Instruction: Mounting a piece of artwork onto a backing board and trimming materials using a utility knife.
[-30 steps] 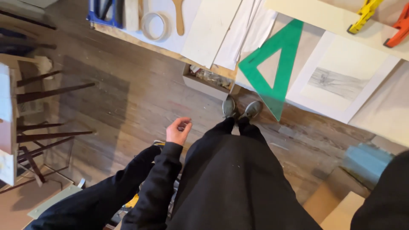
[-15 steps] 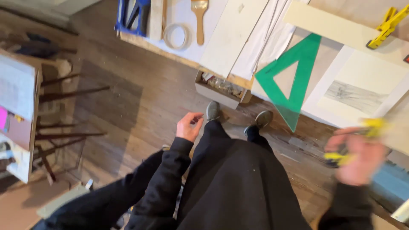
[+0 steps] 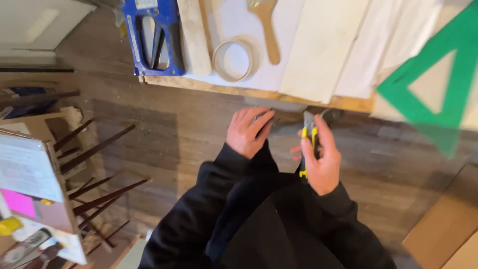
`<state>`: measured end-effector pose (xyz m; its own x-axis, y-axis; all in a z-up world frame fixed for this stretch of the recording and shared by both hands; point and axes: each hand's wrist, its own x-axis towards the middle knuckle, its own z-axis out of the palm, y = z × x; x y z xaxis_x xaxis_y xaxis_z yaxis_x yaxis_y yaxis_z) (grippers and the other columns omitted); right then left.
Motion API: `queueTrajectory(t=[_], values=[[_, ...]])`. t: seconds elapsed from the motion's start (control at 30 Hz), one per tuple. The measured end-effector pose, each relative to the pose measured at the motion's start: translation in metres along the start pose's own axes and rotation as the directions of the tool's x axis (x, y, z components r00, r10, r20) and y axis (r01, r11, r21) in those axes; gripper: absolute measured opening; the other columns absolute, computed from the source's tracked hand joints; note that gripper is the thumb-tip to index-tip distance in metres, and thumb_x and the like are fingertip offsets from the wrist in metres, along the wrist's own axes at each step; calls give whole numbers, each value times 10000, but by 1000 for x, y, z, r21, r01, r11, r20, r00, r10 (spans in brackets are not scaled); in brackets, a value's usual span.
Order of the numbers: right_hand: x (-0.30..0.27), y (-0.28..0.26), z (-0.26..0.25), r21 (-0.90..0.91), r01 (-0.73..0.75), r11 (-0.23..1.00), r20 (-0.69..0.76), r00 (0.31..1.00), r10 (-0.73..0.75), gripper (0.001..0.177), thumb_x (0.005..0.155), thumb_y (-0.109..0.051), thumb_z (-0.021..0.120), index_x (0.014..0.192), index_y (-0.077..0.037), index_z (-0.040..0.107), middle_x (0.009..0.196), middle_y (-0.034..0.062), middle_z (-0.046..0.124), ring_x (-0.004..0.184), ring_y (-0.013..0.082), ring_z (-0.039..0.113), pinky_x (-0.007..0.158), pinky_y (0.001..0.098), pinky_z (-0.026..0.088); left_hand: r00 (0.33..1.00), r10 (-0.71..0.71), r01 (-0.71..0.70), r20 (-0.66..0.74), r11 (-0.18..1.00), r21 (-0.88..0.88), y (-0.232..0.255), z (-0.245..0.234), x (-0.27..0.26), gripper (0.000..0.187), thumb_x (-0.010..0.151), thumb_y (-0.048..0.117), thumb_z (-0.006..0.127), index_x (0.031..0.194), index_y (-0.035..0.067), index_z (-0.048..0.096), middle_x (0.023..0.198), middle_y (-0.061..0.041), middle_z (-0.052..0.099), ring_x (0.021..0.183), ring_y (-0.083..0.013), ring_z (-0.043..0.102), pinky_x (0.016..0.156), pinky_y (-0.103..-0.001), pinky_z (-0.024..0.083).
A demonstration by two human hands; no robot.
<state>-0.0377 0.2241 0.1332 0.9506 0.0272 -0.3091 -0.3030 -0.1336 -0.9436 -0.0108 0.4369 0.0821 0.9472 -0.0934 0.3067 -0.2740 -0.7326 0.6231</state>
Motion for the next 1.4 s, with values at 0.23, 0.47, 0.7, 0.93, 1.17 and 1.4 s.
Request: queueTrajectory(t=[0.23, 0.47, 0.7, 0.93, 1.17, 1.4], values=[[26, 18, 44, -22, 72, 997, -130, 989, -74, 544, 1118, -48, 557, 1618, 68, 378, 1302, 341, 667, 880, 367, 791, 600, 424, 691, 971, 238, -239, -33, 971, -18, -33, 37, 28, 276, 1043, 166, 692, 1309, 136, 759, 1388, -160, 673, 1315, -379, 662, 1175, -528, 471], [34, 39, 53, -15, 59, 998, -151, 987, -61, 576, 1133, -48, 542, 1651, 51, 311, 1320, 345, 636, 824, 319, 780, 598, 414, 695, 978, 205, -205, 31, 979, -3, -39, 57, 10, 381, 1042, 150, 708, 1423, 140, 702, 1513, -151, 629, 1438, -349, 600, 1281, -595, 341], [32, 46, 47, -105, 147, 983, -167, 972, -164, 547, 1123, -2, 562, 1621, 92, 357, 1370, 334, 575, 873, 369, 788, 626, 418, 696, 970, 234, -235, 64, 972, 3, -41, 72, -2, 441, 1058, 204, 696, 1498, 223, 659, 1499, -99, 632, 1417, -299, 600, 1282, -699, 260], [42, 41, 43, -143, 167, 975, -130, 974, -186, 534, 1140, -51, 574, 1620, 85, 384, 1340, 295, 547, 952, 398, 783, 644, 404, 696, 962, 252, -257, 104, 966, 38, -39, 80, -5, 553, 993, 224, 783, 1520, 289, 630, 1528, -95, 595, 1456, -297, 556, 1273, -790, 205], [43, 47, 42, -143, 156, 977, -119, 978, -173, 541, 1150, -65, 569, 1640, 63, 377, 1302, 276, 522, 1022, 433, 771, 627, 381, 688, 962, 241, -252, 129, 965, 70, -36, 80, -4, 572, 990, 188, 738, 1537, 301, 611, 1517, -107, 583, 1461, -310, 549, 1255, -817, 228], [44, 50, 38, -128, 151, 980, -102, 981, -164, 549, 1143, -51, 570, 1642, 62, 369, 1302, 270, 517, 988, 430, 769, 621, 382, 692, 961, 234, -246, 145, 966, 75, -35, 82, -6, 612, 978, 187, 748, 1557, 301, 588, 1523, -108, 575, 1473, -307, 538, 1255, -822, 228]])
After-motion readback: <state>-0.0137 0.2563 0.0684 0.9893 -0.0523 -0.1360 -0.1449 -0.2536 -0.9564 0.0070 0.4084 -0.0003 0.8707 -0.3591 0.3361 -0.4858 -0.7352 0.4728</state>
